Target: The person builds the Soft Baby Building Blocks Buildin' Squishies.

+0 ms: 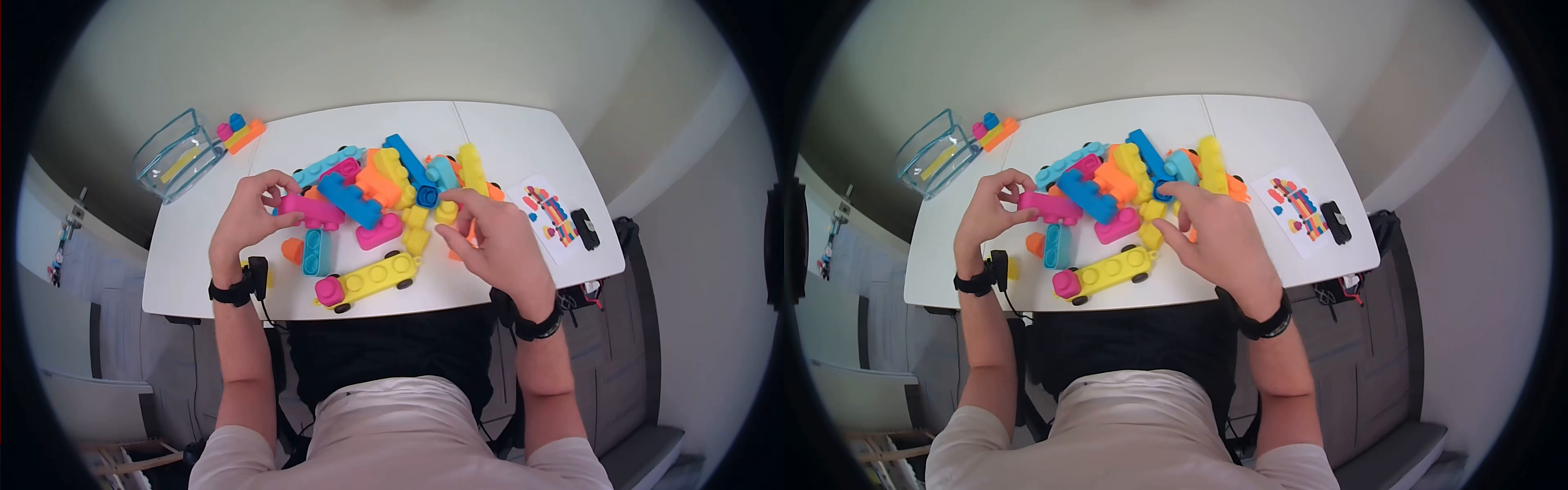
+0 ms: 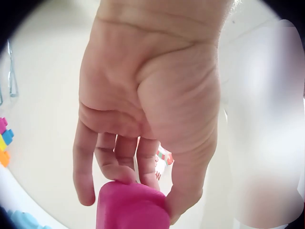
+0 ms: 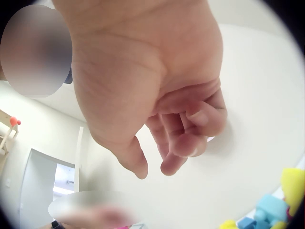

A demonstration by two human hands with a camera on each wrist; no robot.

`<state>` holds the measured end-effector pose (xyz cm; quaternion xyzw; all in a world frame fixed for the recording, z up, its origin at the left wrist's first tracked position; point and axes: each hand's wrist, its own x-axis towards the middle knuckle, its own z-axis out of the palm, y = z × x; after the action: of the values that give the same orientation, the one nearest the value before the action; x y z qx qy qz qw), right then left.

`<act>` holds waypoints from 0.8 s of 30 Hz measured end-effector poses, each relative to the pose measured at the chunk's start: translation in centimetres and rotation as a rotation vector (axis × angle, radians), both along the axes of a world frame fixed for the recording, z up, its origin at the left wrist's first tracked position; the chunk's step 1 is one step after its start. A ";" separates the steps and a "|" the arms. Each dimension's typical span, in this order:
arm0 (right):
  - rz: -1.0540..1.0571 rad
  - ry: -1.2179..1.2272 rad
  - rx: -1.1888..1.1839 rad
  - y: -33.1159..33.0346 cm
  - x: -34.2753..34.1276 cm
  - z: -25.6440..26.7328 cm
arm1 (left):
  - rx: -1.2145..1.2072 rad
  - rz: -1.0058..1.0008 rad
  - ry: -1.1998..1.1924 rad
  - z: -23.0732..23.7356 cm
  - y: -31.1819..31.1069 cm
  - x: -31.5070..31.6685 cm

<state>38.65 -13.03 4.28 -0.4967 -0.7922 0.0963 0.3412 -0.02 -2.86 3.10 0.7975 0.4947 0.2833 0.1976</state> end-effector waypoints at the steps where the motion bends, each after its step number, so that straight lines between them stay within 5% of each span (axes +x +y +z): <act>1: -0.015 0.010 0.022 0.1 0.1 0.2 | 0.020 -0.043 -0.042 0.5 -0.4 -0.2; 11: 0.155 0.149 0.154 0.3 -2.9 0.7 | 0.116 -0.181 -0.359 3.1 -5.0 0.5; 13: 0.184 0.145 0.186 0.3 -3.9 0.5 | -0.040 -0.151 -0.537 2.9 -6.3 2.6; 17: 0.287 -0.064 0.327 1.1 -4.2 0.2 | -0.114 -0.349 -0.442 1.5 -6.8 4.3; 19: 0.321 -0.068 0.269 1.9 -3.9 0.0 | -0.143 -0.310 -0.325 1.6 -7.2 3.9; 21: 0.350 -0.070 0.203 2.1 -4.0 -0.5 | -0.440 -0.191 -0.435 1.2 -7.3 3.9; 24: 0.366 -0.143 0.018 2.8 -4.6 -1.3 | -0.201 -0.200 -0.088 0.3 -7.3 3.4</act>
<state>34.07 -10.21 3.03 -0.3469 -0.8923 0.1144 0.2654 3.39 -10.12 3.39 0.8058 0.4297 0.2458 0.3250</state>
